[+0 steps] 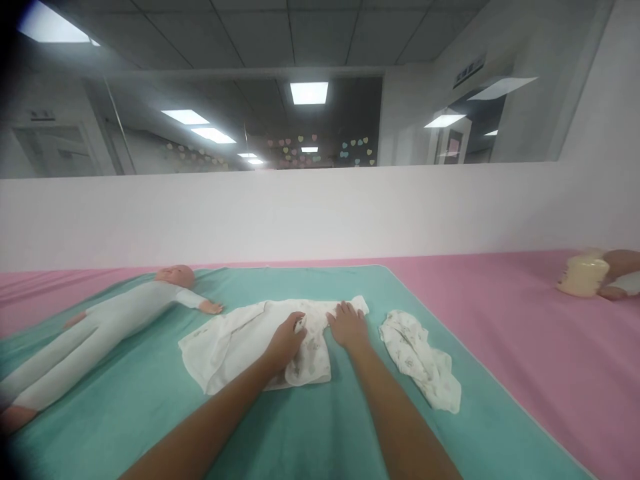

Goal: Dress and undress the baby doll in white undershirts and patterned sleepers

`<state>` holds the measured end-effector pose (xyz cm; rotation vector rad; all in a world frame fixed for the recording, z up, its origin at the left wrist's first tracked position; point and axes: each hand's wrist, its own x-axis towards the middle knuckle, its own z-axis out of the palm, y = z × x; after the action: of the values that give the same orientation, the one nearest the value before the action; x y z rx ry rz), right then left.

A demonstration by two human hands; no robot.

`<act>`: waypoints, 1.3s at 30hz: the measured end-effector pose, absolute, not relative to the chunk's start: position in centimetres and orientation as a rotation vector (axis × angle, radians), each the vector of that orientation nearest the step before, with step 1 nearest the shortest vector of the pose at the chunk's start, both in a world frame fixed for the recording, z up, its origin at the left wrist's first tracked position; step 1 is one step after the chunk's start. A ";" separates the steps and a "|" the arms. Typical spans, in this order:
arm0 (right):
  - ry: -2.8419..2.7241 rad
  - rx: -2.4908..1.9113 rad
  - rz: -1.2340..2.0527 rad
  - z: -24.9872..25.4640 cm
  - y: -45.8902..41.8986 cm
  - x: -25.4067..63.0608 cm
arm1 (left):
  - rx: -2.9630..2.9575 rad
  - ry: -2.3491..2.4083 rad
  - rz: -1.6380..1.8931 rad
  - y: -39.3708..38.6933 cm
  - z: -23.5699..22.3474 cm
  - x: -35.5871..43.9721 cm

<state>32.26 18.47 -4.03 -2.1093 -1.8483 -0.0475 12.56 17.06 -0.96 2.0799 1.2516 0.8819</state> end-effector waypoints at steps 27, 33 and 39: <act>-2.383 -1.370 0.202 0.6 12.2 13.9 | 2.466 1.959 0.583 20.5 1.5 -9.6; -2.412 -1.342 0.354 0.1 11.7 13.0 | 2.567 1.844 0.800 18.8 2.3 -8.1; -2.414 -1.341 0.211 -0.9 13.5 13.1 | 2.024 1.181 0.932 14.8 2.8 -4.0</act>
<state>13.07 13.52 -0.89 -1.3414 -2.4136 0.2113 -3.99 14.85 2.82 2.0238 1.1813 0.9319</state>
